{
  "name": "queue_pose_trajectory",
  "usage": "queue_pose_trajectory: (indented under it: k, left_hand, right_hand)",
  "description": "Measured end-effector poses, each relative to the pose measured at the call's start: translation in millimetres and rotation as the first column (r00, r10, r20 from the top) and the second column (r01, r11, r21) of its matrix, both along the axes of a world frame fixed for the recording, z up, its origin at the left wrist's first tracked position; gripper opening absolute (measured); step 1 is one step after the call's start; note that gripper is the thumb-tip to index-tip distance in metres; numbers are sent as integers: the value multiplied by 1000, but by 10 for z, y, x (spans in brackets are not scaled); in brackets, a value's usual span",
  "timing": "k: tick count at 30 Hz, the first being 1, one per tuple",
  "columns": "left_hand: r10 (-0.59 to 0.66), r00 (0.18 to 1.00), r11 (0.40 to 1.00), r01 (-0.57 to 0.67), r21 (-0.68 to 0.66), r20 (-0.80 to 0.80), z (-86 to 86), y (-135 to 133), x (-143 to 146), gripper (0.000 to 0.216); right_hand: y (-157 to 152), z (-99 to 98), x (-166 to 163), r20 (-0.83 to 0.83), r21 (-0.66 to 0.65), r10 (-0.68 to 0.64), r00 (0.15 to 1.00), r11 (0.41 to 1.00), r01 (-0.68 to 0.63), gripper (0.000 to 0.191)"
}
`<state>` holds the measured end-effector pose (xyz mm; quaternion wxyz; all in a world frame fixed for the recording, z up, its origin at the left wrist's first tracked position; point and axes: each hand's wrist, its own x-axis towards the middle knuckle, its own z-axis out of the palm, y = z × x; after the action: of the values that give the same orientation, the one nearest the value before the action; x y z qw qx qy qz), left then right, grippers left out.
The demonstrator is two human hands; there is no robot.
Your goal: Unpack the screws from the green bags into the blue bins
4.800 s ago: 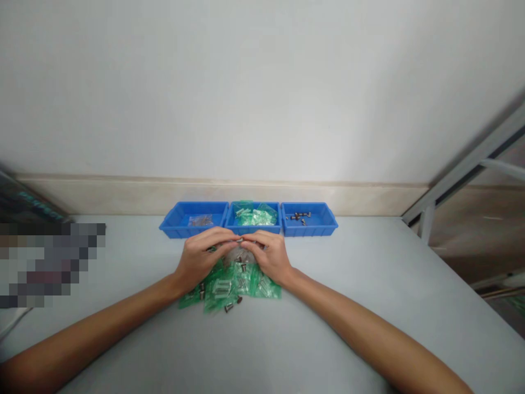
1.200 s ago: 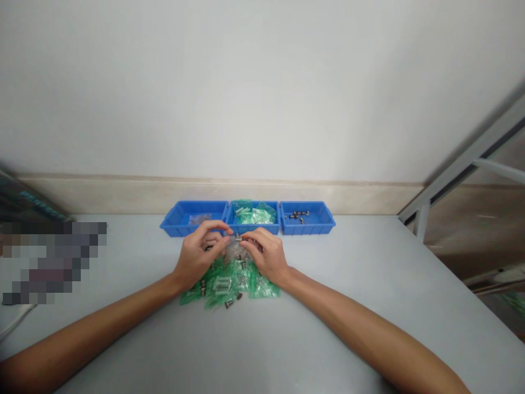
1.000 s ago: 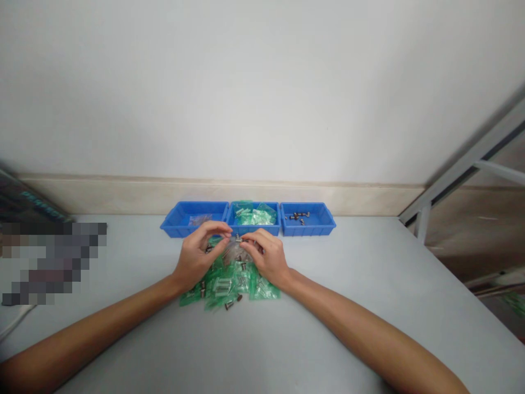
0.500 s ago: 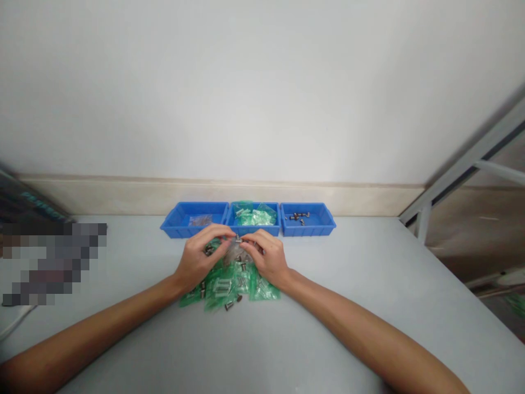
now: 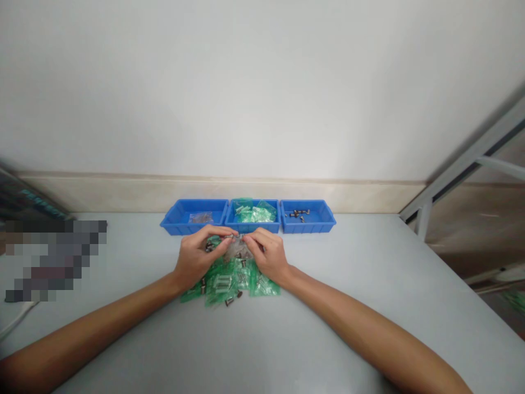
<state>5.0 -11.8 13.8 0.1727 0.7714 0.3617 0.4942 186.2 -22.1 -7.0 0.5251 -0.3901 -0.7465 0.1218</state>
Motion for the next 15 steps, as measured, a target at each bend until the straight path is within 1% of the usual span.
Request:
queue_pose_trajectory:
  k: [3, 6, 8, 10, 13, 15]
  left_hand:
    - [13, 1000, 1000, -13, -9, -9, 2, 2, -4, 12]
    - [-20, 999, 1000, 20, 1, -33, -2, 25, -7, 17]
    - [-46, 998, 999, 45, -17, -40, -11, 40, -8, 20]
    - [-57, 998, 995, 55, -79, -24, -26, 49, -7, 20]
    - [-96, 995, 977, 98, -190, 19, -45, 45, -2, 23]
    - [-127, 991, 965, 134, -226, 45, -49, 34, 3, 25]
  right_hand:
    - [-5, 3, 1, -2, -2, 2, 1000, 1000, -2, 29]
    - [-1, -2, -2, -5, 16, -8, 1000, 1000, 8, 27]
    - [0, -5, -4, -1, 35, -11, 1000, 999, 11, 24]
    - [-2, -9, -6, 4, 46, 0, 1000, 999, -1, 20]
    - [-6, -16, -5, 23, 57, 51, 998, 997, -53, 18]
    - [-7, -24, -4, 35, 61, 84, 996, 994, -86, 17]
